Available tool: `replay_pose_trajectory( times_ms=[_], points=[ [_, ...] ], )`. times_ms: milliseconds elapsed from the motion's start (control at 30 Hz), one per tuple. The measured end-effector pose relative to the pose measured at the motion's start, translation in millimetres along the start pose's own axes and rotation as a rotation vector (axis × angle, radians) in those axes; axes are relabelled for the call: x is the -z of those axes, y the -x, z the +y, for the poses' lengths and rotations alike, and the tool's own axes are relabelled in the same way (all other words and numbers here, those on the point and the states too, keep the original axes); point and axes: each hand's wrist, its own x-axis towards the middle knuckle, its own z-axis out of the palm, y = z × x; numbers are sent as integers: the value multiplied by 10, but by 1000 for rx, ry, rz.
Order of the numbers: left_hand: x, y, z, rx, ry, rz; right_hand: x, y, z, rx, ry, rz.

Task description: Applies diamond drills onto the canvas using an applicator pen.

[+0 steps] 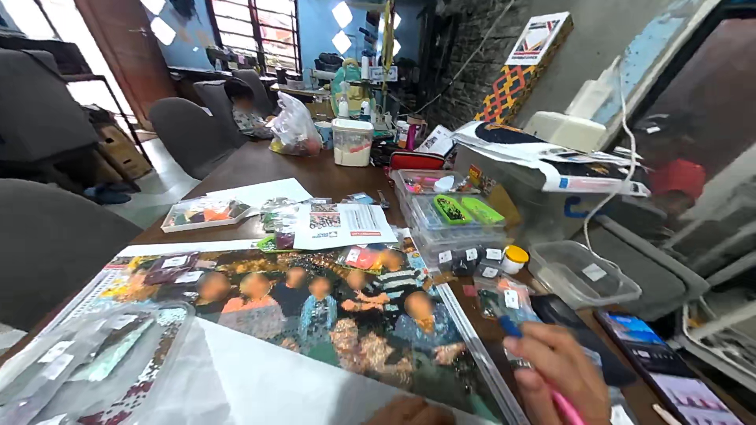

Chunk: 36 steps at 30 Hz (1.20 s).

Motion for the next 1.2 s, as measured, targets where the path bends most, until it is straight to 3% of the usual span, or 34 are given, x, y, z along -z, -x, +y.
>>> replay_pose_trajectory(
  times_ms=[133, 300, 433, 567, 667, 800, 1200],
  points=[
    [43, 30, 52, -3, -24, 2, 1, -58, 46, 110, 167, 107],
    [33, 7, 46, -14, -47, -24, -152, 9, 104, 125, 52, 76],
    [24, 21, 44, -15, -75, -28, -270, 150, 153, -119, -293, 65],
    [13, 25, 16, -24, -73, -31, -103, 21, 117, -464, -584, -46],
    [-16, 40, -18, -36, -56, -17, 172, -33, -26, -752, -646, -123],
    [41, -39, 86, 54, -22, -38, 350, 71, -278, -1042, -679, -52],
    [-33, 36, 60, 36, -98, 13, 170, 329, -298, -1030, -592, 14]
  ],
)
